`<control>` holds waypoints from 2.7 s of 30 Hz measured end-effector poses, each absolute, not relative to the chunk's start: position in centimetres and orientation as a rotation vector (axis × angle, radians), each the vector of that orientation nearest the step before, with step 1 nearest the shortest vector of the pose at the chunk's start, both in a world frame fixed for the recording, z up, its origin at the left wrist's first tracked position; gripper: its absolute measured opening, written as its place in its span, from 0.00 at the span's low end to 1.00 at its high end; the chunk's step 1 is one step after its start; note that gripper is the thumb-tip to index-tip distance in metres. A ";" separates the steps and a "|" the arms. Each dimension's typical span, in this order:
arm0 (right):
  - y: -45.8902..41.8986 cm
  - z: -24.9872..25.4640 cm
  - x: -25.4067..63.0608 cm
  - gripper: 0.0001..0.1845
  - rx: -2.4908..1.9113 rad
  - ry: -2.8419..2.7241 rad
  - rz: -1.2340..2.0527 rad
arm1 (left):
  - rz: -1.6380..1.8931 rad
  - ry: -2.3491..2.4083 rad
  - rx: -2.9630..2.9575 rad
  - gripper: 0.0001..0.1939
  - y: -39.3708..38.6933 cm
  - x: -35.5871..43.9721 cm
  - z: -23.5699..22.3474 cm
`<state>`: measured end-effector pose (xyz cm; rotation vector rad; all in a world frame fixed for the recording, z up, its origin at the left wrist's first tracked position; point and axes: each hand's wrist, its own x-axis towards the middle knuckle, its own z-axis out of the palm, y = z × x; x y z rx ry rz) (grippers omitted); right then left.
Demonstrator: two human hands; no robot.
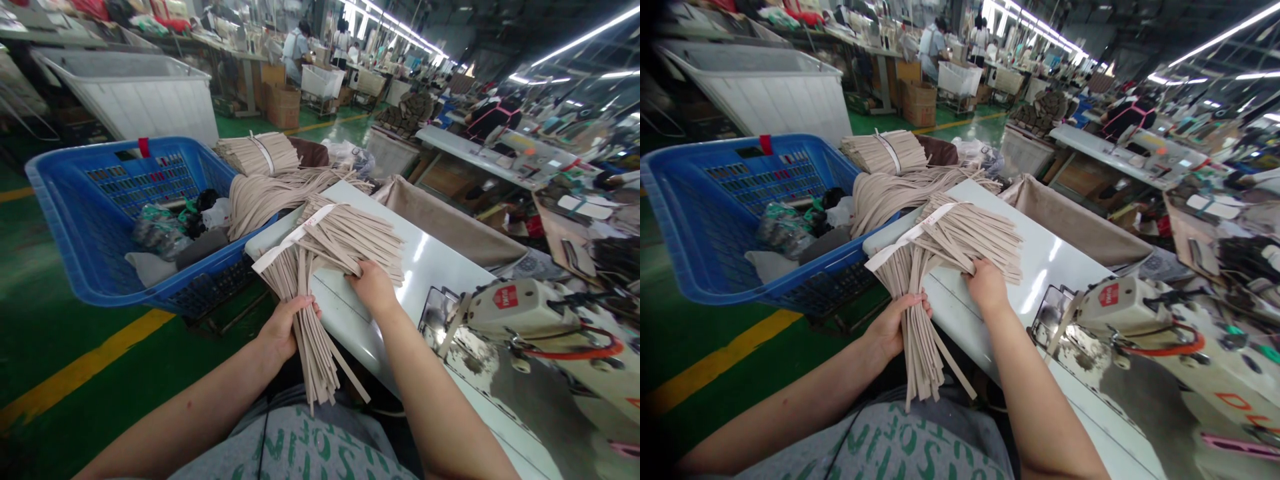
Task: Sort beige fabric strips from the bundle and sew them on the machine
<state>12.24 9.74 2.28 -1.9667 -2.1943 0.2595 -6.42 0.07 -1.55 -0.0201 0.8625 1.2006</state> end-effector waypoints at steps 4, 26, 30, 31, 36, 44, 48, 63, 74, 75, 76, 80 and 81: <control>10.5 3.1 12.9 0.09 -2.008 -2.130 0.496 | 1.205 0.861 -0.017 0.11 0.1 -6.4 -1.7; 7.9 3.2 12.1 0.28 -1.663 -2.395 0.128 | 1.202 0.885 -0.028 0.11 0.1 -6.4 -1.4; 8.2 2.6 11.2 0.39 -1.727 -2.499 -0.011 | 1.205 0.891 -0.023 0.10 0.2 -6.3 -1.3; 8.4 2.5 11.0 0.39 -1.752 -2.505 -0.033 | 1.206 0.890 -0.024 0.09 0.2 -6.3 -1.2; 9.5 2.7 10.7 0.31 -1.866 -2.497 -0.118 | 1.206 0.889 -0.016 0.10 0.1 -6.4 -1.6; 8.9 2.4 10.8 0.15 -1.911 -2.502 -0.171 | 1.185 0.884 -0.008 0.12 0.1 -6.5 -2.1; 8.6 3.3 10.9 0.12 -1.890 -2.480 -0.102 | 1.193 0.880 -0.013 0.12 0.1 -6.4 -1.9; 14.9 4.8 13.7 0.21 -2.041 -2.085 0.167 | 1.200 0.885 -0.017 0.10 0.1 -6.4 -2.1; 14.4 4.3 13.7 0.14 -2.036 -2.145 0.489 | 1.223 0.897 -0.036 0.10 0.2 -6.3 -1.6; 14.3 4.5 13.8 0.14 -2.017 -2.144 0.520 | 1.227 0.896 -0.034 0.10 0.2 -6.3 -1.5; 14.1 4.8 14.0 0.14 -1.999 -2.146 0.541 | 1.230 0.890 -0.029 0.10 0.1 -6.3 -1.5; 13.3 6.0 14.5 0.14 -1.880 -2.076 0.664 | 1.220 0.867 0.005 0.11 0.1 -6.3 -1.8; 13.2 6.3 14.6 0.14 -1.830 -2.051 0.699 | 1.219 0.870 0.005 0.11 0.1 -6.3 -1.8</control>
